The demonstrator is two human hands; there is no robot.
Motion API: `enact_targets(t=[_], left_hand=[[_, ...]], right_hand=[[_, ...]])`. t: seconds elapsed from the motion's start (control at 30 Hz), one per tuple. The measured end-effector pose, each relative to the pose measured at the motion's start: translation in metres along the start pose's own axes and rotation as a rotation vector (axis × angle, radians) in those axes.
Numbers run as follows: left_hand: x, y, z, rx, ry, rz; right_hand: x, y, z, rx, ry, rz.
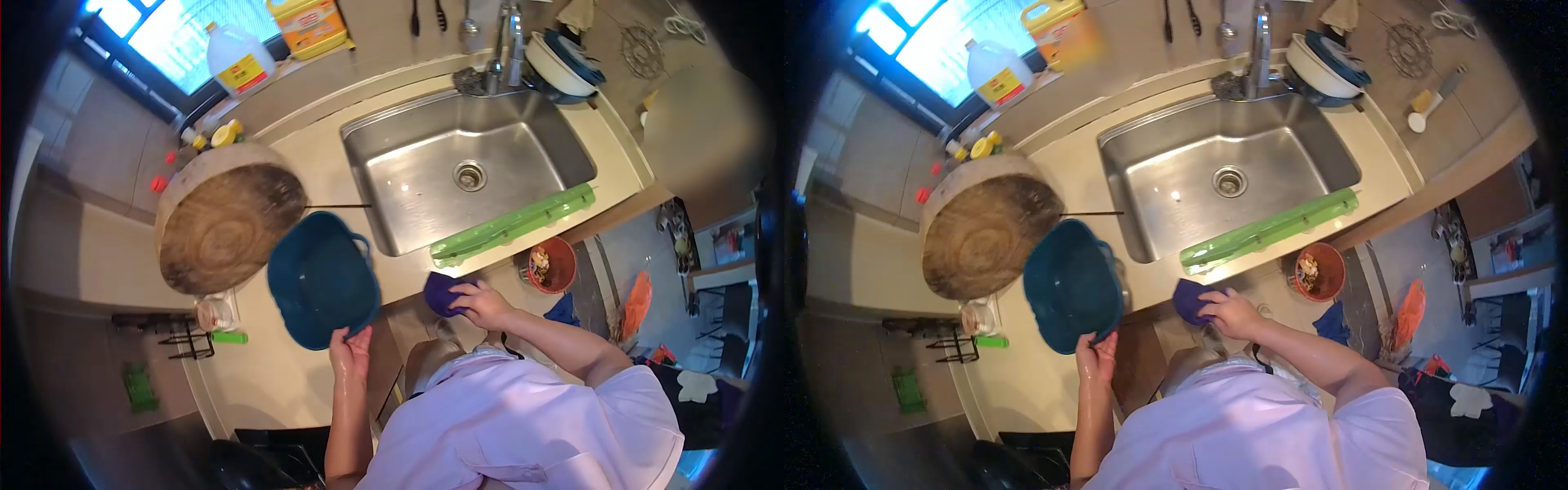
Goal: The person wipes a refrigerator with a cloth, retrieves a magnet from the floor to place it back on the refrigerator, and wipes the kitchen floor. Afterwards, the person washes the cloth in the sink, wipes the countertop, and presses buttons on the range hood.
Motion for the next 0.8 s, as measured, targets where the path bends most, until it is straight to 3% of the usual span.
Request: enact_targets(t=[0.13,0.3,0.37,0.5,0.73,0.8], left_hand=[[-0.015,0.007,0.086,-0.219,-0.13,-0.257],[-0.054,-0.063,0.185,-0.432,-0.2,-0.39],[-0.081,-0.118,0.208,-0.402,-0.234,-0.506],[-0.15,-0.21,0.233,-0.256,-0.426,-0.482],[-0.201,-0.245,0.263,-0.111,-0.557,-0.349],[-0.197,-0.242,0.265,-0.094,-0.656,-0.303]], right_hand=[[0.044,0.066,-0.008,0.172,-0.279,0.108],[0.093,0.128,-0.005,0.295,-0.512,0.353],[0.103,0.137,-0.015,0.285,-0.532,0.382],[0.132,0.153,-0.023,0.365,-0.37,0.291],[0.139,0.181,-0.086,0.341,-0.505,0.38],[0.139,0.176,-0.103,0.328,-0.555,0.314]])
Point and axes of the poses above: each hand's wrist, its own y-axis away from the middle knuckle, its own z-axis out of the palm, x = y × z, the point moved 2 cm from there along -y, towards the middle knuckle, and after that the axes turned 11 degrees about -x, right-handed, at the moved point
